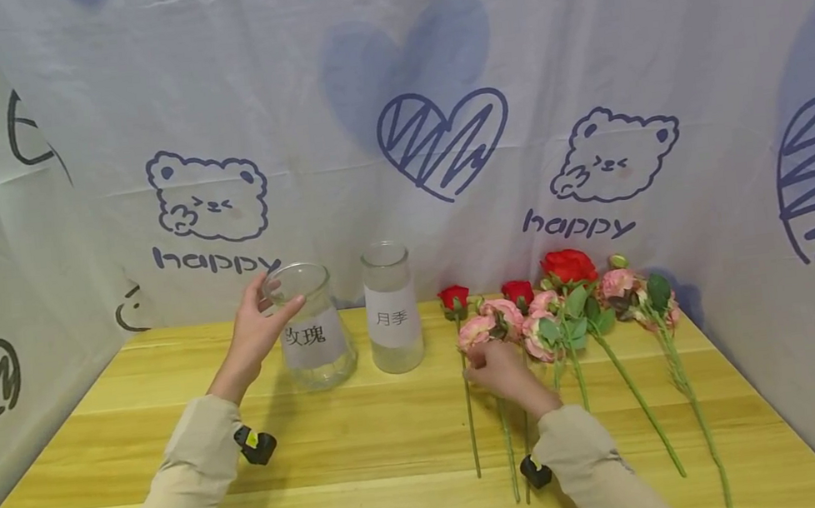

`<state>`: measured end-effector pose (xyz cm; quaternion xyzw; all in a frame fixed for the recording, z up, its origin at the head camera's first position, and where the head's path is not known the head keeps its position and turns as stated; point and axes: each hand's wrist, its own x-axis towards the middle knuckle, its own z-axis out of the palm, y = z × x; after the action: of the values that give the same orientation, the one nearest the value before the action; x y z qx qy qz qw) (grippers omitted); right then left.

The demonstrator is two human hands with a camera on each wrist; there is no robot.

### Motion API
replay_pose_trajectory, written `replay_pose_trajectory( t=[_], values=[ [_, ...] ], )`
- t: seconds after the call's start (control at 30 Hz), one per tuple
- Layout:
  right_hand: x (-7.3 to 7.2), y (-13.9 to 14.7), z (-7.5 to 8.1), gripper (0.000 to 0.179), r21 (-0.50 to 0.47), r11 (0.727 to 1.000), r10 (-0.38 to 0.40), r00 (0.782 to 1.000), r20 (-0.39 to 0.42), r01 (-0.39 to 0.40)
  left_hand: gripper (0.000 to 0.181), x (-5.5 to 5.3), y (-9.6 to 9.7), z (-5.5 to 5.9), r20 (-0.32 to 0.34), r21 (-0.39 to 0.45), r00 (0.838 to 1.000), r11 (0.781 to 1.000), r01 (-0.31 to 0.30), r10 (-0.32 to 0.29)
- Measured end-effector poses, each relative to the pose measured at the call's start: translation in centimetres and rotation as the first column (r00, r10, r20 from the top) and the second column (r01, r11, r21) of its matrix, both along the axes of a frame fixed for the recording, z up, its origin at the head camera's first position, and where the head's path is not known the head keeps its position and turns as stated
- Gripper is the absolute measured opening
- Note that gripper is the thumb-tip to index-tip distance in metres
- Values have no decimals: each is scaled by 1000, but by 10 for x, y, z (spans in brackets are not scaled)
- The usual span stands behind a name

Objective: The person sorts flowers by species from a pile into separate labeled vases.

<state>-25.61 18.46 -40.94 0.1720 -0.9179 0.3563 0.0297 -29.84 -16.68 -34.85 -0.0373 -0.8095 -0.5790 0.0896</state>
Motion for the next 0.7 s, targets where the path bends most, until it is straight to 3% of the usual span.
replay_pose_trajectory(
  t=[0.13, 0.2, 0.47, 0.6, 0.7],
  values=[
    [-4, -6, -3, 37, 30, 999, 23, 999, -36, -22, 88, 0, 0, 0, -2, 10, 1000, 1000, -8, 8],
    [-5, -9, -5, 41, 44, 999, 17, 998, -53, -15, 87, 0, 0, 0, -6, 16, 1000, 1000, -13, 13],
    [-9, -27, -9, 36, 33, 988, -150, 986, 71, 148, 88, 2, 1, -1, -7, 36, 1000, 999, -17, 17],
    [-9, -33, -11, 26, 63, 979, -196, 979, 61, 192, 89, 2, 2, -2, -17, 47, 1000, 999, -12, 13],
    [-9, -35, -13, 24, 32, 977, -213, 972, 98, 211, 89, 2, 2, -3, -19, 51, 1000, 999, -12, 13]
  ],
)
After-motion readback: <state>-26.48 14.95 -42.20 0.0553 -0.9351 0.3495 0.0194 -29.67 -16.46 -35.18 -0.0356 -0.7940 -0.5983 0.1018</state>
